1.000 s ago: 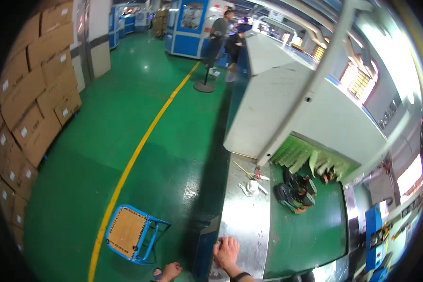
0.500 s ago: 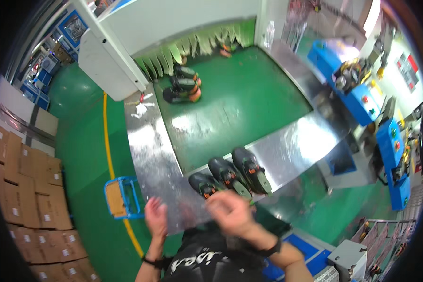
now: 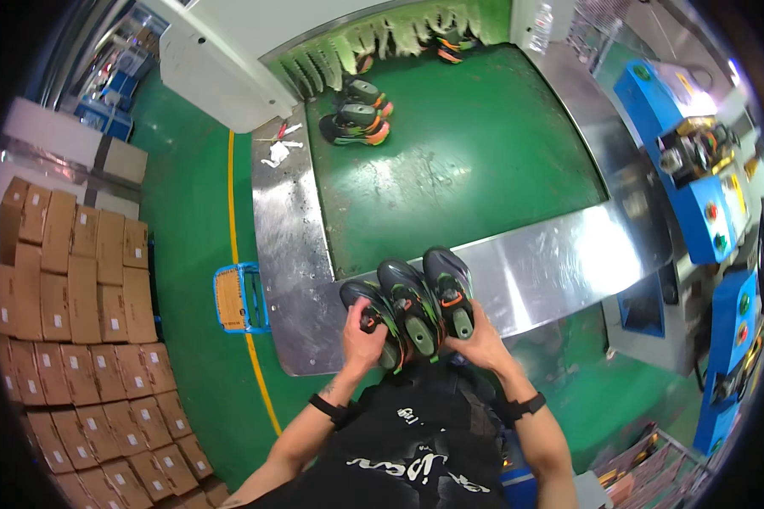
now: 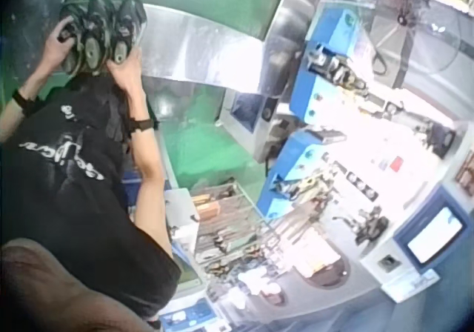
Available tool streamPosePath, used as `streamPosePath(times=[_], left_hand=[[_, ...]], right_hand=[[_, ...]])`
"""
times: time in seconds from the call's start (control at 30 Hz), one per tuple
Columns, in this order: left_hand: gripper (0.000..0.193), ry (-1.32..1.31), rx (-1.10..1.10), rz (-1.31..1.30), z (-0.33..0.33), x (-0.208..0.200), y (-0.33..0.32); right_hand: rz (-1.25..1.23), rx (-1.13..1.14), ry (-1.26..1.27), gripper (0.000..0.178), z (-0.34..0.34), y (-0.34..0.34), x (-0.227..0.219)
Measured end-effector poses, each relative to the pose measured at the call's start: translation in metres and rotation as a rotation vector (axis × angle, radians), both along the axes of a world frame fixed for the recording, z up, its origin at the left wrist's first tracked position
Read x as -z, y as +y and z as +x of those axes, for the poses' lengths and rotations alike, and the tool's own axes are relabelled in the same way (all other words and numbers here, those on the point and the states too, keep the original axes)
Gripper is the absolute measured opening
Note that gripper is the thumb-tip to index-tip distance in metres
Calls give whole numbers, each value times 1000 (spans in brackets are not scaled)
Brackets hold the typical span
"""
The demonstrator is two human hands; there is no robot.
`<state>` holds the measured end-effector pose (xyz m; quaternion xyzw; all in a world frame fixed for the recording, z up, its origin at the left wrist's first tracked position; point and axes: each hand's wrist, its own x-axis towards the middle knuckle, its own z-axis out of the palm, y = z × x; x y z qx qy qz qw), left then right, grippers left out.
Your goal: Operating a shoe lasting machine and placing completed uppers on a conveyor belt in a factory setting.
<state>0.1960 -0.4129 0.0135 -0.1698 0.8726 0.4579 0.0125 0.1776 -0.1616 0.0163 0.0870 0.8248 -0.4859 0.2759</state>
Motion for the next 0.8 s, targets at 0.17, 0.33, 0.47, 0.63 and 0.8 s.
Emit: streamPosePath(times=[0.17,0.33,0.47,0.63,0.8], left_hand=[[40,216,-79,9,2,20,7],[40,134,-99,-33,-6,9,8],[48,13,-147,-204,-19,-31,19],[59,165,-62,-243,-88,-60,36],[67,196,117,-404,-230,12,17]], right_hand=[[144,-227,300,82,-2,0,-4],[63,-344,47,93,-31,11,-10],[-239,-647,33,105,-55,50,-1],[-353,-487,-262,76,-87,91,11],[-260,-369,-93,61,-204,81,-10]])
